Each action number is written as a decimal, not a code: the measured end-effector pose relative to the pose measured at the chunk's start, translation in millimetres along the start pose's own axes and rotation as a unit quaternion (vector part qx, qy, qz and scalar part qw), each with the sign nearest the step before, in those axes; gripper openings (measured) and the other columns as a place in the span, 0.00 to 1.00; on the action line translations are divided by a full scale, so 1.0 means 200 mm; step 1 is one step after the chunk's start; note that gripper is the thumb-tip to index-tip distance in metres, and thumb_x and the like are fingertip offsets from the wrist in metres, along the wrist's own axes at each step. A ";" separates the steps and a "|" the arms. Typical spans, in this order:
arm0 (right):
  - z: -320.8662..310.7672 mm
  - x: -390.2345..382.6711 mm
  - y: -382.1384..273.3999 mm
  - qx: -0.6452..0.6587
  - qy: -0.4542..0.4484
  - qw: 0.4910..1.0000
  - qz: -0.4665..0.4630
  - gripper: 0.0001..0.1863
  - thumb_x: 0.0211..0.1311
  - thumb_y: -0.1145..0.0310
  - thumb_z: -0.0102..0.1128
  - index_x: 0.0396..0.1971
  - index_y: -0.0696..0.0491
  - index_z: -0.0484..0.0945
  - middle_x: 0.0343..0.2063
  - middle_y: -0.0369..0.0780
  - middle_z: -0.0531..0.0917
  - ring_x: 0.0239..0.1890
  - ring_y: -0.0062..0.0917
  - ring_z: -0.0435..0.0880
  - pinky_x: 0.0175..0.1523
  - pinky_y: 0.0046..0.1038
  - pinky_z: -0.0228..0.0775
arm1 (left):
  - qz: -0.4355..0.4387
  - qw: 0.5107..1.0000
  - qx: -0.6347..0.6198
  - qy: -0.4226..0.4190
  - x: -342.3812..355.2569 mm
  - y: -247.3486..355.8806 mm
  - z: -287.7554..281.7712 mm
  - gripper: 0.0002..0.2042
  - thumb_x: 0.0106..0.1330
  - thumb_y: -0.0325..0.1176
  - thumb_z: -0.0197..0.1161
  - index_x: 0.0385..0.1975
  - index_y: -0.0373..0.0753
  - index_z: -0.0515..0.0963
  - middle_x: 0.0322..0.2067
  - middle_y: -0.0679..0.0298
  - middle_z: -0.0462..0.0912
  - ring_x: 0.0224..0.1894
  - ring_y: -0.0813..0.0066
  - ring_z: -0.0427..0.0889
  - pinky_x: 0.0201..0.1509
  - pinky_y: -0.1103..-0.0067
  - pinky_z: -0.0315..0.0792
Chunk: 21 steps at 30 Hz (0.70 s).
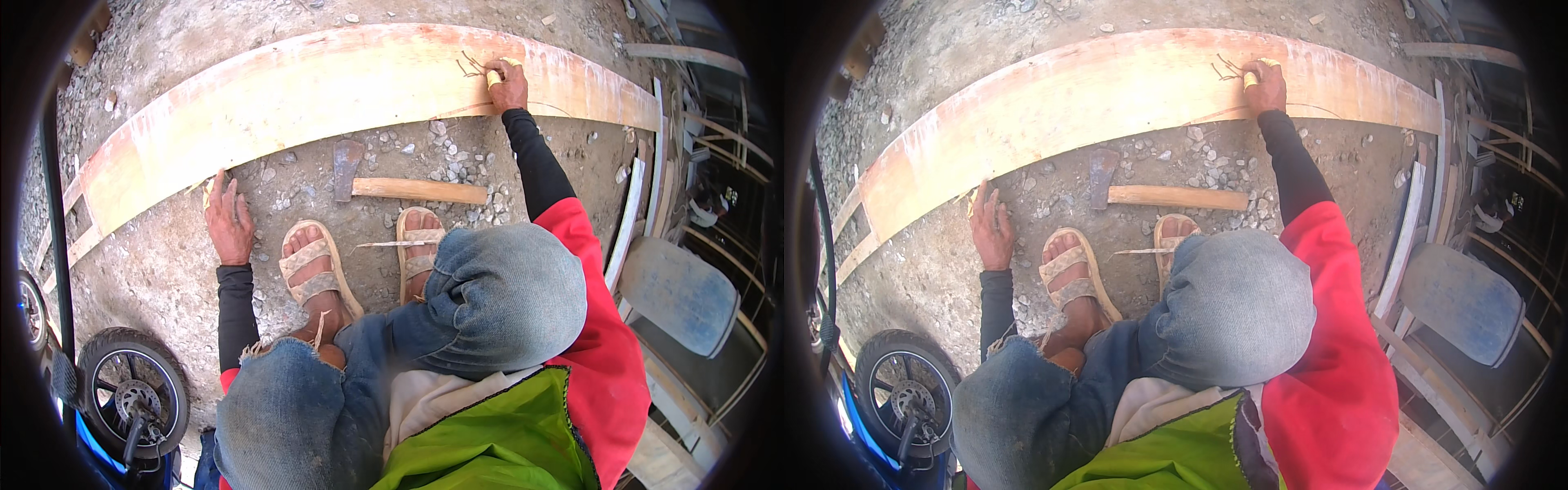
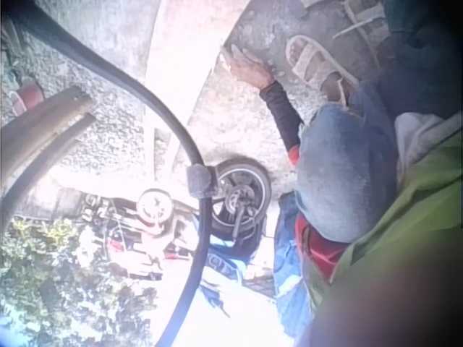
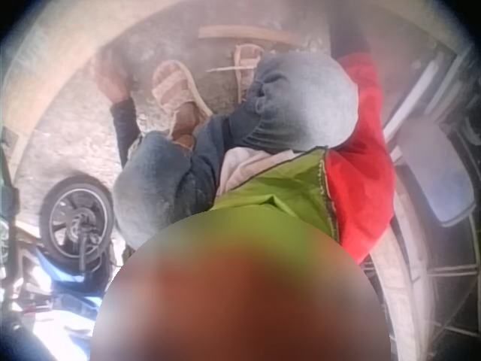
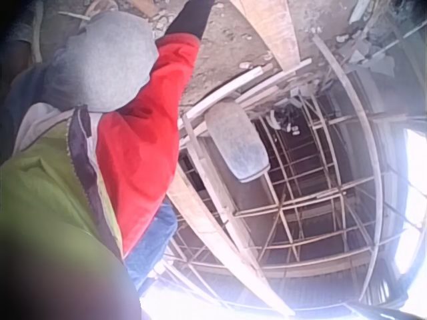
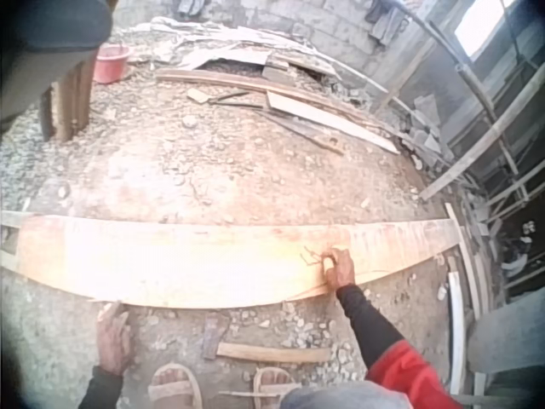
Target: The person uses a small axe to chip and shape a long curved wooden plank on the ground. They repeatedly strike the wood, reposition the plank, and clear away wood chips while working in an outdoor area with scattered debris and a parked motorcycle nearby.
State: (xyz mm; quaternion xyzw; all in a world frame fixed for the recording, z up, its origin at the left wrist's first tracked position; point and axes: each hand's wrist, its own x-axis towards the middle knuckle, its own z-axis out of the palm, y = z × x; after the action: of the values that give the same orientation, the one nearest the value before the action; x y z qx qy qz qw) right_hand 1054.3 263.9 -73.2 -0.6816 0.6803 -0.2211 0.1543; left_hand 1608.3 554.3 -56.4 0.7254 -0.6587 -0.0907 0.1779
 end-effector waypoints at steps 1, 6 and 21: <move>0.00 0.01 0.00 -0.005 0.007 1.000 -0.002 0.09 0.63 0.72 0.68 0.42 0.47 0.88 0.53 0.47 0.82 0.57 0.45 0.83 0.61 0.40 0.76 | -0.003 1.000 -0.003 -0.002 0.00 0.00 0.00 0.16 0.76 0.29 0.59 0.61 0.38 0.80 0.73 0.58 0.72 0.71 0.55 0.73 0.72 0.61 0.67; 0.01 0.02 0.02 -0.010 -0.008 1.000 -0.019 0.08 0.64 0.68 0.68 0.42 0.46 0.89 0.52 0.47 0.83 0.57 0.46 0.83 0.61 0.41 0.76 | -0.005 1.000 -0.012 -0.008 -0.01 0.01 -0.01 0.16 0.75 0.29 0.60 0.60 0.38 0.80 0.73 0.58 0.73 0.70 0.54 0.74 0.71 0.61 0.68; 0.27 -0.22 -0.79 0.010 -0.078 0.938 -0.337 0.14 0.60 0.74 0.69 0.46 0.48 0.85 0.46 0.45 0.81 0.48 0.42 0.82 0.52 0.39 0.76 | 0.082 0.997 0.010 0.011 0.21 0.25 0.09 0.21 0.68 0.29 0.66 0.62 0.43 0.79 0.72 0.60 0.72 0.55 0.59 0.82 0.72 0.60 0.66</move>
State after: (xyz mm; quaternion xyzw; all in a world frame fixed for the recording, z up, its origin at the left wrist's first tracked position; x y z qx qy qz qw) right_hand 1218.7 307.3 -43.4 -0.8844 0.3942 -0.2131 0.1307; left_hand 1559.7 507.7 -50.2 0.6718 -0.7147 -0.0615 0.1845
